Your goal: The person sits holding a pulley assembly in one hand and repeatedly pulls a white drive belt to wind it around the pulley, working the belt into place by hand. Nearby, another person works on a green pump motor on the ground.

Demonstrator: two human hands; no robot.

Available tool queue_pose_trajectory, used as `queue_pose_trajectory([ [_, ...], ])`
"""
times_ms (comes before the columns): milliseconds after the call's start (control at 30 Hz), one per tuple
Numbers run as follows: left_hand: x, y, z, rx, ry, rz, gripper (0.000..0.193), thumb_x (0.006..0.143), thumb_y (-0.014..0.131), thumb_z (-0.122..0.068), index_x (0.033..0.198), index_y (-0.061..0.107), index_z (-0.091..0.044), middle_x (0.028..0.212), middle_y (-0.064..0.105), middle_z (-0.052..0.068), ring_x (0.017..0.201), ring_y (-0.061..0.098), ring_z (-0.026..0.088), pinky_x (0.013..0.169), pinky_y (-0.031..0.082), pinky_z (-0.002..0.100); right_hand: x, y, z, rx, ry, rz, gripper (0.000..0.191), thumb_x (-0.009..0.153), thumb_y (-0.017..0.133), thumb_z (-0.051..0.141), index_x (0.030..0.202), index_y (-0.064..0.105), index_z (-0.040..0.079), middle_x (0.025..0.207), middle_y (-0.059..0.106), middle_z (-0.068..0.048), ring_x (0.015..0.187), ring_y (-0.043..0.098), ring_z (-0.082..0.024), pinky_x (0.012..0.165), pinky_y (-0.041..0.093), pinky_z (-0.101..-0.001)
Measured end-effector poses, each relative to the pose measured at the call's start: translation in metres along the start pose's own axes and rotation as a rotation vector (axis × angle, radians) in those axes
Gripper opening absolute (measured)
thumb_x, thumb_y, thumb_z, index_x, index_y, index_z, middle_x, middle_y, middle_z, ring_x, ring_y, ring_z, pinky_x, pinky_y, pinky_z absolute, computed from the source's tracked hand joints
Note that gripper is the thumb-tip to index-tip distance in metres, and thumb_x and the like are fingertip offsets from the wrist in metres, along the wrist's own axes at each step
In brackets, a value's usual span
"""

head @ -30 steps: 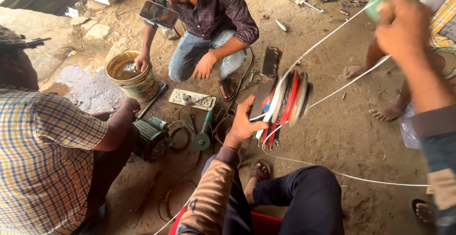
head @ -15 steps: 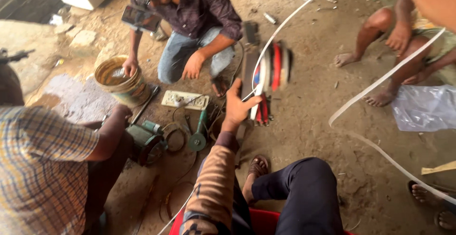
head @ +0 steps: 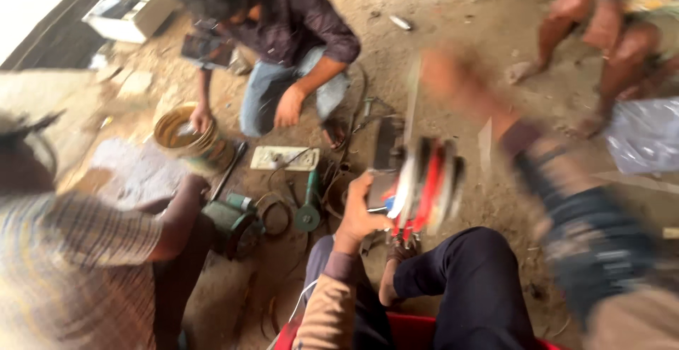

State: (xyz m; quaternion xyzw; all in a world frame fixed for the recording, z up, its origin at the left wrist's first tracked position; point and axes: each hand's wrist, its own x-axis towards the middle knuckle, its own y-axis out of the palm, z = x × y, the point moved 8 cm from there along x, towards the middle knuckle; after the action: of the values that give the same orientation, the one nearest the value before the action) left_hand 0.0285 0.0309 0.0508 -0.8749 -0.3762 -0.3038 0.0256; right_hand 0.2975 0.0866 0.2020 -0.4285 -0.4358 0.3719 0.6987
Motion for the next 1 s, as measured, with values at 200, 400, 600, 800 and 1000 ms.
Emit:
queue_pose_trajectory([
  [200,0.025,-0.004,0.011,-0.232,-0.195,0.039,0.084,0.065,0.101,-0.042,0.121,0.059,0.004,0.11,0.064,0.002,0.103,0.059,0.012,0.096,0.05,0.032,-0.144,0.236,-0.01,0.303,-0.185,0.219,0.033,0.086,0.071,0.027,0.114,0.07,0.009,0.1,0.072,-0.015,0.088,0.069,-0.035,0.071,0.054,-0.0445],
  [400,0.037,-0.011,0.005,-0.172,-0.137,-0.008,0.091,0.06,0.094,-0.051,0.126,0.06,0.001,0.111,0.066,-0.002,0.102,0.061,0.008,0.094,0.051,0.027,-0.252,0.241,0.035,-0.086,-0.516,0.231,0.024,0.102,0.06,0.022,0.115,0.064,0.003,0.094,0.069,-0.018,0.086,0.068,-0.039,0.069,0.054,-0.0491],
  [600,0.054,-0.006,0.009,-0.154,-0.084,-0.042,0.085,0.065,0.095,-0.05,0.122,0.06,0.001,0.109,0.064,-0.001,0.102,0.057,0.009,0.094,0.047,0.027,-0.3,0.161,0.068,0.412,-0.319,0.155,0.023,0.079,0.061,0.006,0.1,0.063,-0.001,0.085,0.067,-0.026,0.073,0.064,-0.047,0.058,0.052,-0.0527],
  [800,0.061,0.002,0.012,-0.066,-0.05,-0.071,0.076,0.065,0.094,-0.048,0.113,0.06,0.001,0.103,0.061,-0.001,0.096,0.054,0.009,0.088,0.047,0.026,-0.318,-0.048,0.134,0.596,-0.434,0.271,0.008,0.095,0.066,0.012,0.093,0.064,0.004,0.063,0.058,-0.015,0.054,0.059,-0.032,0.051,0.042,-0.0431],
  [1000,0.044,0.006,0.012,-0.049,-0.097,-0.002,0.077,0.059,0.088,-0.05,0.112,0.06,-0.001,0.099,0.058,-0.003,0.093,0.051,0.008,0.083,0.046,0.024,-0.16,-0.214,0.162,0.018,-0.455,0.021,0.03,0.095,0.053,0.007,0.124,0.058,0.001,0.07,0.064,-0.007,0.057,0.062,-0.02,0.05,0.049,-0.0356],
])
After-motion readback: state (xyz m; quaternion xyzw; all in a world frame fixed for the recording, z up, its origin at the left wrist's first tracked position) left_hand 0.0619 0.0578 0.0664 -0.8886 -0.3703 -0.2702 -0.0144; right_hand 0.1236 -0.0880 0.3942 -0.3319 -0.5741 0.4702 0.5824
